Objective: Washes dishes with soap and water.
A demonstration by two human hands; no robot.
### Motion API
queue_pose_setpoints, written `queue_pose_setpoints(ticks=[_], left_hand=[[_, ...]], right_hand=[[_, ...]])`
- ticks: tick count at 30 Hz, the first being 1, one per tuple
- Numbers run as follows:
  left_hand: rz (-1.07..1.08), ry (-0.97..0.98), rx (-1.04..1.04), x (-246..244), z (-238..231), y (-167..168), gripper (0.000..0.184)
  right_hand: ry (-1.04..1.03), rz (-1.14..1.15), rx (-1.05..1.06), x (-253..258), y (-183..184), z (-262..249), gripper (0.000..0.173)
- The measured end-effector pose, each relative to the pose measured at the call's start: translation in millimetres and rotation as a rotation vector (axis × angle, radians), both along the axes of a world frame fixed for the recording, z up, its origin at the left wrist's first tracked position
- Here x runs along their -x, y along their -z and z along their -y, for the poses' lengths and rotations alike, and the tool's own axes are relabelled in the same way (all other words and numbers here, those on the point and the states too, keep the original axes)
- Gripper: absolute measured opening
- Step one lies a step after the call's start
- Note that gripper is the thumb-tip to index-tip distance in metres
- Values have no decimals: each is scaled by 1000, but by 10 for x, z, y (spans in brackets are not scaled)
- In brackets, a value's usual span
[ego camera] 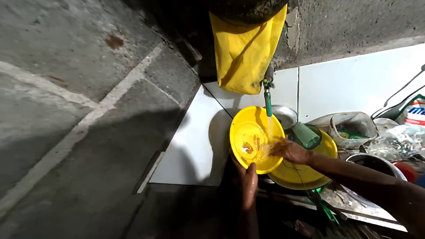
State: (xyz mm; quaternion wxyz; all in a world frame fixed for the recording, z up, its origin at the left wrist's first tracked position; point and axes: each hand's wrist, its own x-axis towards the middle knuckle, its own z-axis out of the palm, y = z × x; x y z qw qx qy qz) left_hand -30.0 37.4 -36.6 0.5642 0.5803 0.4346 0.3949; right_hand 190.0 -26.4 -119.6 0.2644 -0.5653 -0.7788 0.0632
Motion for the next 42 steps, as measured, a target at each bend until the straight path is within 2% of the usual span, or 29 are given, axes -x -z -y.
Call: queue_pose_setpoints(ticks=[1,3,5,7,10,13,15,17,19,22,25,29,35,39,42], left_hand=[[-38,44,6,44,-47,-48,102],[-28,-5,123,2,-22,-104,99],[62,-88,256,-106,99,-55,92],[171,-87,321,-121,136,7,94],[157,-38,327,-27,132,-102,87],[42,22,351,85,62,-274,77],[-41,54,361,121,7,-364,82],[-126,79,271,115,-40,-388,94],[-244,121,62,98,-92,-347,104],[-388,133,-246,16,-120,-309,103],[-477,58,-345,-78,-51,-303,96],[-442,2,-452,-117,-15,-140,97],[-249,-132,-836,-92,-73,313,84],[-226,-211,-873,2,-41,339,85],[-318,-188,-811,166,51,303,100]], right_hand=[[45,11,15,-78,15,-18,50],[55,-4,37,-77,-39,-50,48],[-25,-36,74,37,-110,-31,48],[-60,-3,158,63,-152,-10,53],[69,48,272,-147,-266,82,49],[219,-65,455,-415,-735,124,45],[333,-218,335,-523,-1168,128,37],[440,-309,97,-615,-1527,36,36],[503,-296,-66,-671,-1852,-149,44],[557,-194,-103,-661,-2170,-436,44],[613,-128,-73,-576,-2323,-593,35],[681,-63,-17,-471,-2440,-640,30],[662,8,-15,-468,-2449,-682,31],[711,80,-8,-438,-2463,-720,32],[720,193,-47,-702,-2301,-860,39]])
